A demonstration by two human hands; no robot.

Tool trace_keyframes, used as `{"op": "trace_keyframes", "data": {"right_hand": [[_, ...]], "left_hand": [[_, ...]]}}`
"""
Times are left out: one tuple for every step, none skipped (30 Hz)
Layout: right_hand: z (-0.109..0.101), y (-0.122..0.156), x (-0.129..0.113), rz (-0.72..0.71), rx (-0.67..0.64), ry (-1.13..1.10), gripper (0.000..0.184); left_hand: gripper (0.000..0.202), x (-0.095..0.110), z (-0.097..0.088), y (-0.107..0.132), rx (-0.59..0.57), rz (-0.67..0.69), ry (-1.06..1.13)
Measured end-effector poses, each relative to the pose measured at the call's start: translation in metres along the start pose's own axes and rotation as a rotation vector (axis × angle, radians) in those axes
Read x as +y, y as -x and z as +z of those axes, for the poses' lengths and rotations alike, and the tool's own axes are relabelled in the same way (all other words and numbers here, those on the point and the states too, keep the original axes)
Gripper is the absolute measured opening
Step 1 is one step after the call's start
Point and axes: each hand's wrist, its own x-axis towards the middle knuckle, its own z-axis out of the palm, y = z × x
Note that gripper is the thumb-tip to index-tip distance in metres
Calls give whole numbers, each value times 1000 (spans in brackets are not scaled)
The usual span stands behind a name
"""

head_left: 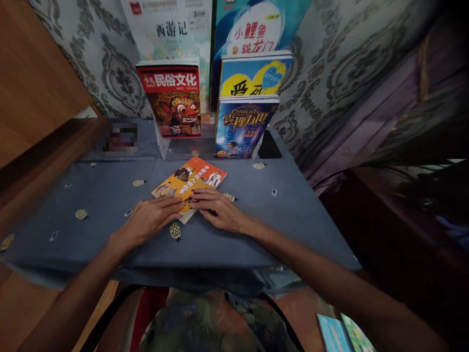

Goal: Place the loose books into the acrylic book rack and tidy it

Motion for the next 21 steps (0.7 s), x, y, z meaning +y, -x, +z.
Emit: {"op": "trace_keyframes", "data": {"right_hand": [[0, 0, 0, -3, 3, 1, 35], [0, 0, 0, -5, 8, 3, 34], [-1, 0, 0, -8, 12, 5, 34], [-1, 0, -1, -13, 15, 8, 34], [-1, 0, -1, -19, 16, 10, 33], [-1, 0, -1, -23, 13, 13, 33], [-1, 0, -2, -23, 3, 20, 33], [-1, 0, -3, -21, -11, 31, 34], [-1, 0, -5, -16, -27, 48, 34], [-2, 0, -8, -12, -50, 72, 35], [-2, 0, -11, -13, -80, 101, 35], [-3, 0, -14, -18, -113, 134, 35], [-3, 0, -17, -26, -146, 165, 36], [-4, 0, -21, -35, -179, 193, 37], [-5, 1, -23, -42, -207, 215, 38], [-6, 1, -26, -47, -227, 232, 40], [-6, 1, -28, -49, -238, 244, 40], [-7, 2, -29, -51, -243, 253, 39], [-8, 2, -30, -51, -245, 261, 39], [-9, 2, -31, -52, -243, 268, 39], [-9, 2, -31, -52, -240, 276, 38]], "left_hand": [[43, 0, 0, 0, -3, -6, 6], [42, 0, 0, 0, -5, -11, 12], [42, 0, -1, 0, -8, -13, 17], [43, 0, -1, 0, -10, -14, 17], [44, 0, -1, 0, -14, -14, 15], [45, 0, -1, 0, -18, -14, 11], [45, 0, -2, 0, -23, -15, 6], [46, 0, -2, 0, -28, -16, 3], [46, 0, -2, 0, -33, -16, 3], [45, 1, -3, 0, -39, -14, 3], [45, 2, -3, 0, -44, -9, 5], [46, 3, -4, 0, -49, -6, 8], [46, 4, -4, 0, -52, -6, 9], [46, 5, -4, 1, -53, -9, 10], [47, 6, -4, 1, -51, -13, 11], [46, 6, -4, 1, -48, -15, 14], [45, 6, -4, 1, -42, -18, 20], [44, 5, -4, 0, -32, -27, 25], [43, 3, -4, -2, -19, -47, 25], [41, 0, -4, -5, -4, -85, 16], [40, -4, -3, -9, 10, -138, -2]]}}
